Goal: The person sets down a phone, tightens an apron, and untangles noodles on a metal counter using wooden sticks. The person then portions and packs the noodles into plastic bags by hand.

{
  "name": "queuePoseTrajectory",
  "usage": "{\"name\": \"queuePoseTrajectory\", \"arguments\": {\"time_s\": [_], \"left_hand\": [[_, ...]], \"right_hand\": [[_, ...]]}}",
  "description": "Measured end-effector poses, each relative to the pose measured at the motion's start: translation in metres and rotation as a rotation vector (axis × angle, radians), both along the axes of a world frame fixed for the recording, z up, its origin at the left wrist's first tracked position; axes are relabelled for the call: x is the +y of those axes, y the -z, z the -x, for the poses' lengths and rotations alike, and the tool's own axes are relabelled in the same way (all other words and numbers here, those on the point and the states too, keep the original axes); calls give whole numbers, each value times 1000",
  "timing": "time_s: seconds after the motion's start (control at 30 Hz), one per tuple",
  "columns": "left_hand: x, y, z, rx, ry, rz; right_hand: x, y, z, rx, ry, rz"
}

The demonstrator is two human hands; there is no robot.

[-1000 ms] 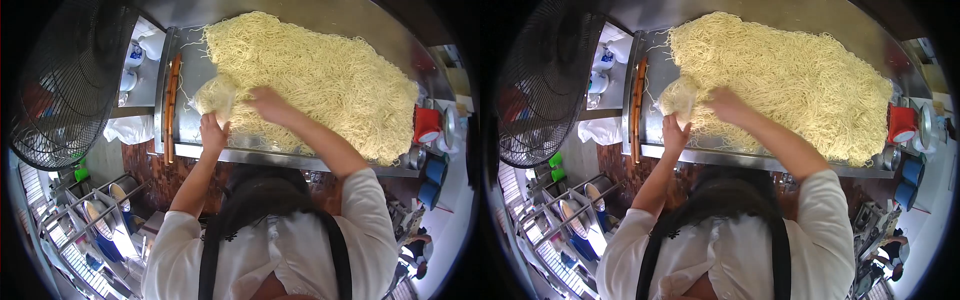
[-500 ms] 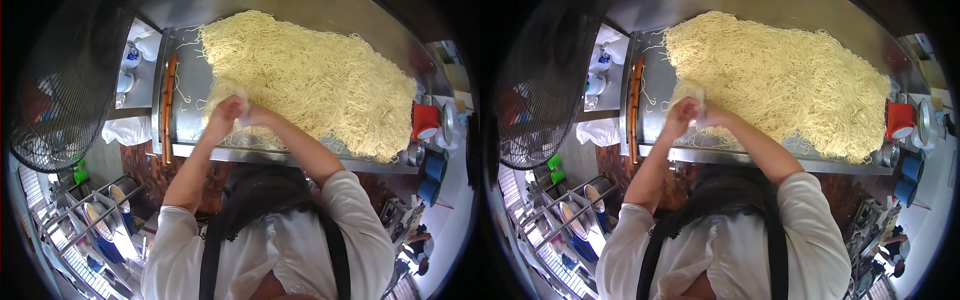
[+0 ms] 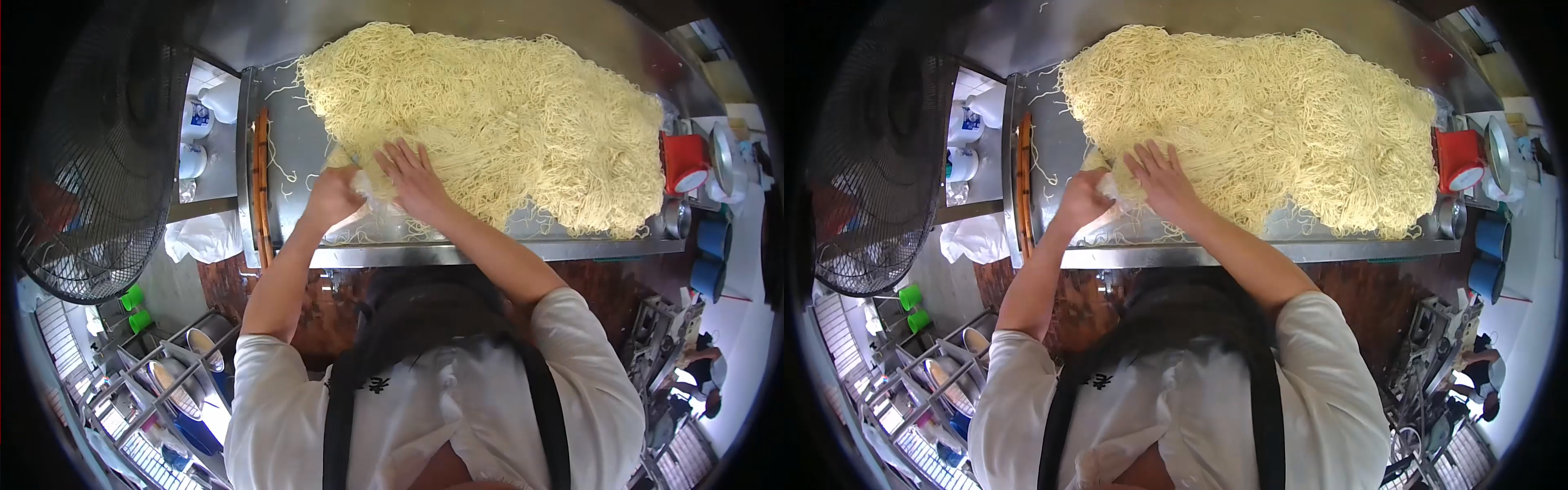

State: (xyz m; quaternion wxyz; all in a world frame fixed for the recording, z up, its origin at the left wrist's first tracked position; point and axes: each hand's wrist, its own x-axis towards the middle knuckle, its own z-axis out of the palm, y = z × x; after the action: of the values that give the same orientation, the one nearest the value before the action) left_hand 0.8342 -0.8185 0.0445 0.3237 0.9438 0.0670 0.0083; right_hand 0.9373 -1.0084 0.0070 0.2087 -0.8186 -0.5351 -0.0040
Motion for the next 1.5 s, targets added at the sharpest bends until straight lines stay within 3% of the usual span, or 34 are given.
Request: {"name": "queuePoseTrajectory", "arguments": {"time_s": [0.03, 0.13, 0.23, 0.33, 0.4, 0.43, 0.47, 0.53, 0.57, 0.6, 0.63, 0.7, 0.8, 0.83, 0.87, 0.9, 0.93, 0.97, 1.0, 1.07, 1.1, 1.17, 1.27, 1.37, 1.43, 1.47, 1.5], "left_hand": [[-1, -19, 1, 10, -10, 17], [-8, -65, 9, 38, -83, 93], [-9, -99, 16, 49, -208, 166], [-13, -119, 15, 35, -237, 98], [-12, -130, 13, 45, -282, 115], [-10, -132, 12, 49, -305, 123], [-8, -131, 15, -8, -331, 177], [5, -119, 19, -135, -383, 277], [16, -104, 21, -36, -300, 263], [20, -82, 21, -80, -236, 145], [24, -57, 16, -128, -165, 25], [27, -6, 14, -132, -112, -145], [9, 54, 28, -63, -281, -220], [-4, 60, 37, -105, -400, -211], [-18, 62, 44, -149, -520, -203], [-37, 43, 51, -145, -574, -114], [-51, 38, 55, -176, -611, -98], [-61, 42, 50, -154, -654, -14], [-69, 49, 51, -131, -696, 69], [-43, 107, 36, -212, -624, -6], [-34, 126, 33, -243, -594, -40], [-30, 79, 22, -209, -750, 276], [-41, 1, 12, -200, -773, 553], [-75, -23, 11, -298, -724, 761], [-78, -35, 3, -288, -678, 870], [-78, -40, 0, -286, -654, 922], [-50, -9, 4, -340, -751, 968]], "right_hand": [[10, -3, -12, -6, -10, -28], [21, 7, -57, 334, 13, -240], [24, 2, -103, 556, 267, 1], [16, -12, -145, 387, 237, 115], [6, -14, -173, 565, 456, 26], [0, -9, -195, 475, 527, 89], [-12, 1, -217, 389, 595, 154], [-63, 35, -270, 342, 613, -15], [-79, 28, -295, 191, 581, 210], [-97, 41, -320, 283, 626, 8], [-106, 32, -345, 213, 627, 296], [-117, 38, -379, 43, 603, 532], [-66, -57, -299, 22, 608, 777], [-47, -63, -260, -182, 619, 684], [-17, -102, -204, -155, 485, 817], [-9, -85, -163, -315, 286, 656], [-6, -66, -118, -107, 73, 258], [27, -94, -73, 443, 189, 452], [34, -38, -59, 50, -261, 533], [43, 74, -39, -233, -340, -30], [54, 81, -42, -104, -355, 82], [75, 88, -47, 151, -376, 303], [91, 51, -45, 507, -406, 199], [110, -17, -22, 1493, -114, 22], [103, -10, -27, 1724, 2, 107], [104, -7, -28, 1411, -56, 344], [104, -33, -28, 1090, -133, 565]]}}
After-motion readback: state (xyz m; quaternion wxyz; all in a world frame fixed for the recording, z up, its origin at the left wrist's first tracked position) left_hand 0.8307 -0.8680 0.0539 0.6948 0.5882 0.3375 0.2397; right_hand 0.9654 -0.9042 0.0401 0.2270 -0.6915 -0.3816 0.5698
